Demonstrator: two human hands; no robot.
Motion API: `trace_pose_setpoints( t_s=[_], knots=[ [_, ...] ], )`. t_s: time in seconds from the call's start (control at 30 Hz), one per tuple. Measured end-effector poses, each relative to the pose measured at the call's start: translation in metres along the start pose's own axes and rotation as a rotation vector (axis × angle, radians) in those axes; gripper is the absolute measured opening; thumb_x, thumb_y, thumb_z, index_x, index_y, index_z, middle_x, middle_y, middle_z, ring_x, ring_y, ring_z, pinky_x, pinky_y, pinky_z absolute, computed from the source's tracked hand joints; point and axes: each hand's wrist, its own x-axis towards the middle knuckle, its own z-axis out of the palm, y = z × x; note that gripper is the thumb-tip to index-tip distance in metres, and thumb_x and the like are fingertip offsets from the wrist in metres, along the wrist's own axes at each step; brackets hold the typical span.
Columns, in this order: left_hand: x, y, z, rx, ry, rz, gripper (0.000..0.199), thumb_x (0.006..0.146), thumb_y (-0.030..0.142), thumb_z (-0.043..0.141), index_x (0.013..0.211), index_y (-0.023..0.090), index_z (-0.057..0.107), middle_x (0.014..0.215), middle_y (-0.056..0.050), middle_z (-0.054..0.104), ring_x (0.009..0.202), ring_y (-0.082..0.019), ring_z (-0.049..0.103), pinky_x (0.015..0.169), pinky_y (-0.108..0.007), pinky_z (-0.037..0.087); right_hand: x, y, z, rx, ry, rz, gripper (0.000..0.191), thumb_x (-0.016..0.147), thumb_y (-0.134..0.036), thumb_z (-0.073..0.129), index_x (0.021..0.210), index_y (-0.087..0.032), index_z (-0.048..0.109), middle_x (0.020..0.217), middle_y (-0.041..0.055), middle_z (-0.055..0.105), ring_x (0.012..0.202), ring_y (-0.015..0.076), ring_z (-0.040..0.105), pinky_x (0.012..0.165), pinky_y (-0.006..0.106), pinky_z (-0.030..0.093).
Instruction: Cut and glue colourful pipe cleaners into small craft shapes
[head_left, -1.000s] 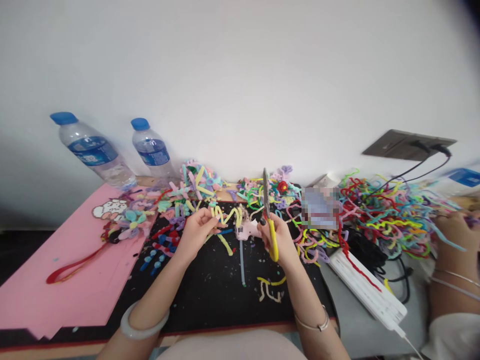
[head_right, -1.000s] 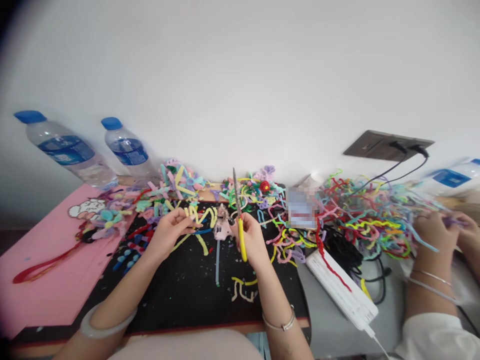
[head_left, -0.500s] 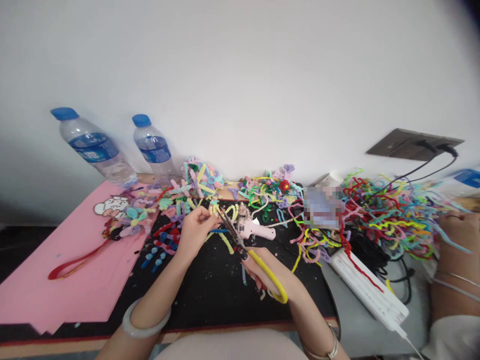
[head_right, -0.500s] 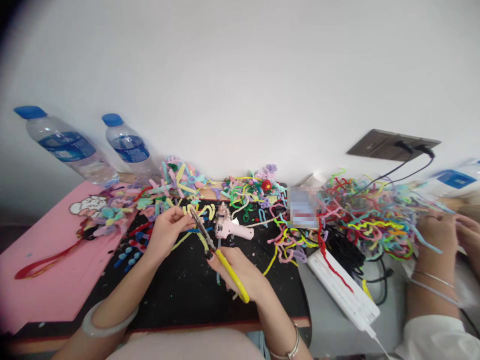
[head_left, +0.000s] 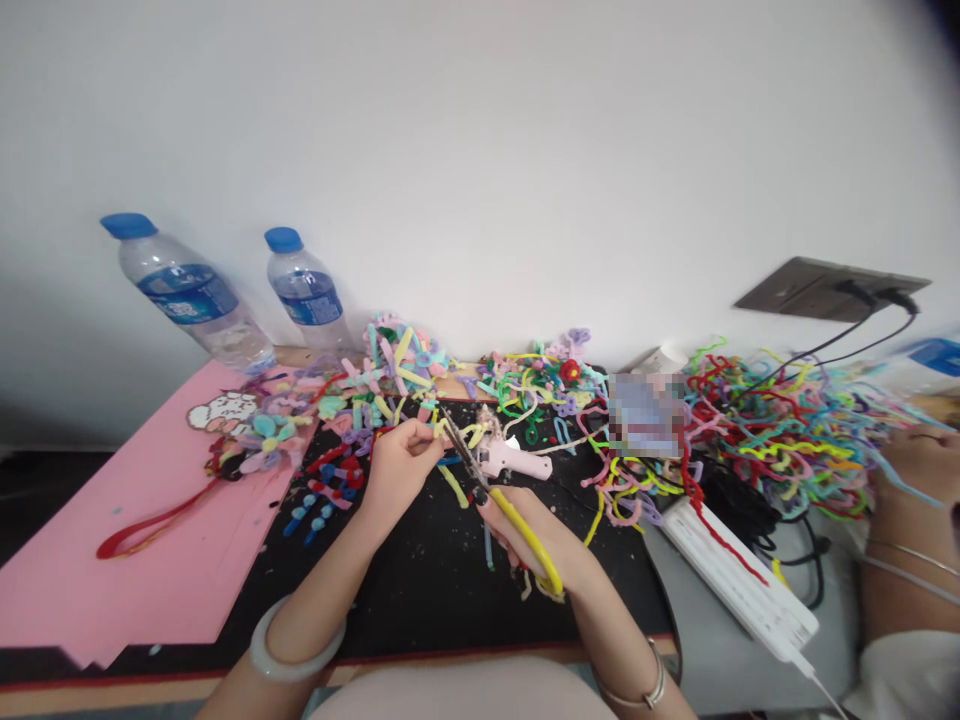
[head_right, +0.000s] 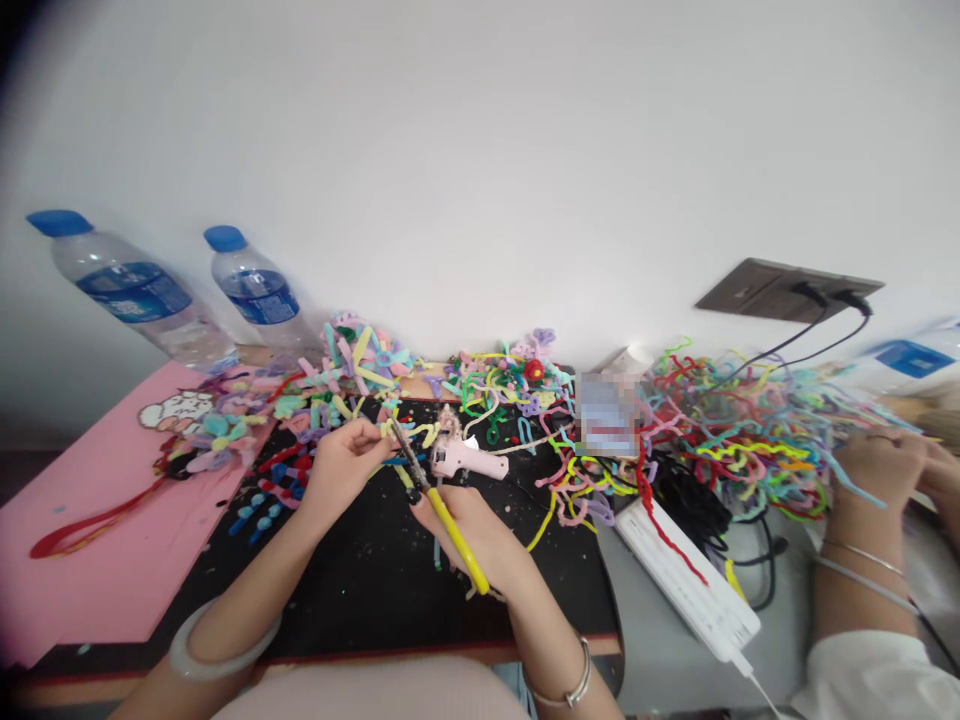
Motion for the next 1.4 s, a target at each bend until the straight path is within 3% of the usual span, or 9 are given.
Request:
trace_pose_setpoints(
  t_s=[0.3, 0.6, 1.1, 1.4],
  knots=[
    [-0.005, 0.006, 0.0, 0.21, 0.034, 0.112, 0.016, 0.073, 0.029, 0.06, 0.06, 0.018, 0.058, 0.062, -0.001, 0.069, 0.066, -0.019, 0.068, 0.062, -0.024, 0.05, 0.003, 0.004, 0.005, 0.018, 0.084, 0.038, 0.041, 0.09, -0.049, 0.045, 0.062, -0.02, 0.037, 0.049, -0.0052, 0.04, 0.04, 0.0062, 0.038, 0.037, 0.019, 0.024],
    [-0.006, 0.006, -0.001, 0.208, 0.065, 0.169, 0.013, 0.077, 0.029, 0.06, 0.067, 0.02, 0.059, 0.07, -0.001, 0.072, 0.069, -0.019, 0.07, 0.061, -0.022, 0.051, 0.004, 0.005, 0.007, 0.18, 0.168, 0.098, 0.047, 0.088, -0.057, 0.043, 0.058, -0.021, 0.038, 0.045, -0.0061, 0.037, 0.032, 0.0065, 0.035, 0.03, 0.02, 0.027],
    [-0.007, 0.002, 0.002, 0.039, 0.124, 0.157, 0.01, 0.075, 0.028, 0.066, 0.081, 0.02, 0.066, 0.083, -0.003, 0.074, 0.082, -0.022, 0.072, 0.075, -0.028, 0.057, 0.007, 0.026, 0.01, 0.542, 0.014, 0.053, 0.052, 0.083, -0.067, 0.043, 0.061, -0.02, 0.042, 0.044, -0.0079, 0.037, 0.031, 0.0055, 0.034, 0.032, 0.02, 0.031],
    [-0.007, 0.007, 0.005, -0.154, 0.092, 0.022, 0.025, 0.073, 0.034, 0.068, 0.091, 0.017, 0.065, 0.095, -0.007, 0.073, 0.077, -0.023, 0.072, 0.065, -0.029, 0.059, 0.009, 0.031, 0.014, 0.653, -0.011, 0.05, 0.053, 0.082, -0.068, 0.044, 0.062, -0.019, 0.044, 0.044, -0.0089, 0.038, 0.031, 0.0047, 0.033, 0.035, 0.02, 0.037]
  ],
)
